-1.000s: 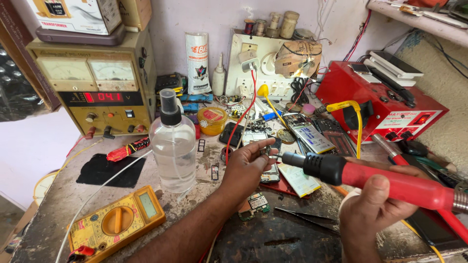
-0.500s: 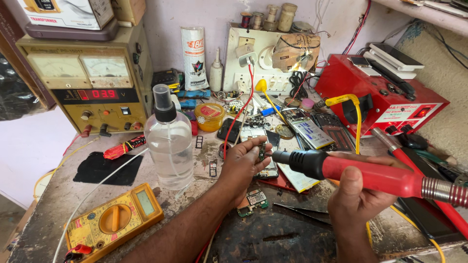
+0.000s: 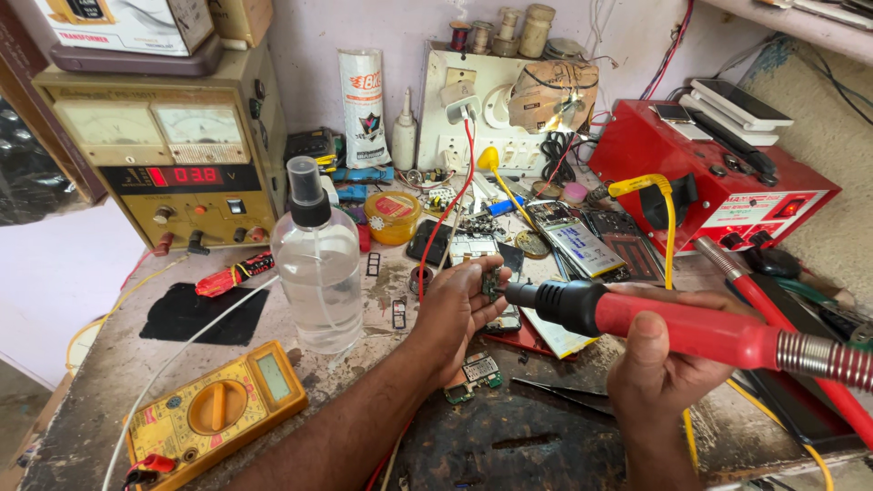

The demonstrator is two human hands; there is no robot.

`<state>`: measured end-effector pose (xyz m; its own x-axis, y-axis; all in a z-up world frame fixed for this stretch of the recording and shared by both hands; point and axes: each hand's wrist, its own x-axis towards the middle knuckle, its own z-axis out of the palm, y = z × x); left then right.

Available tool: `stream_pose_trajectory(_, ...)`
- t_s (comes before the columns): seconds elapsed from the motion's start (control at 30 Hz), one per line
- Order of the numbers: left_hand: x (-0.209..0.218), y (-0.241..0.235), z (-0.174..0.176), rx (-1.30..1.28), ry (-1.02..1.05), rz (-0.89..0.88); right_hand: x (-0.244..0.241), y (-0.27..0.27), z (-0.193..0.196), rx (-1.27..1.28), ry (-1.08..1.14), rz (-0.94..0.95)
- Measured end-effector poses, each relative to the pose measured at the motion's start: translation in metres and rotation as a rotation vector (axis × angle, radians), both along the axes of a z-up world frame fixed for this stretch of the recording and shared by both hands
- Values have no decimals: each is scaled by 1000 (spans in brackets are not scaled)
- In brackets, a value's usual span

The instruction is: The person uses a hot air gun to heat a small circuit board and a disassembled smartphone, then wipes the phone's back cover with a toothbrush. They handle a battery and use tweezers and a soldering iron on the circuit board components.

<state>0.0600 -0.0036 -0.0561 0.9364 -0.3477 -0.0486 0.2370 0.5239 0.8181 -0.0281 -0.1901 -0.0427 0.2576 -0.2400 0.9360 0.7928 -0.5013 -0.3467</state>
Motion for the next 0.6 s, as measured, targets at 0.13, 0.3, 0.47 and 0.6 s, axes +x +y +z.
stream_pose_trajectory(0.13,-1,0,1,39,-7,-4,-1,2,1,17,-5,-32)
stream_pose_trajectory(0.3,-2,-4,-2,61,-17,-8,-3,1,-1,38,4,-58)
stream_pose_trajectory(0.47,-7,-2,1,184,-143,39,-4,0,3,0,-13,-1)
stream_pose_trajectory(0.6,-10,-3,6,155,-112,42,-9,0,10,-15,-20,-29)
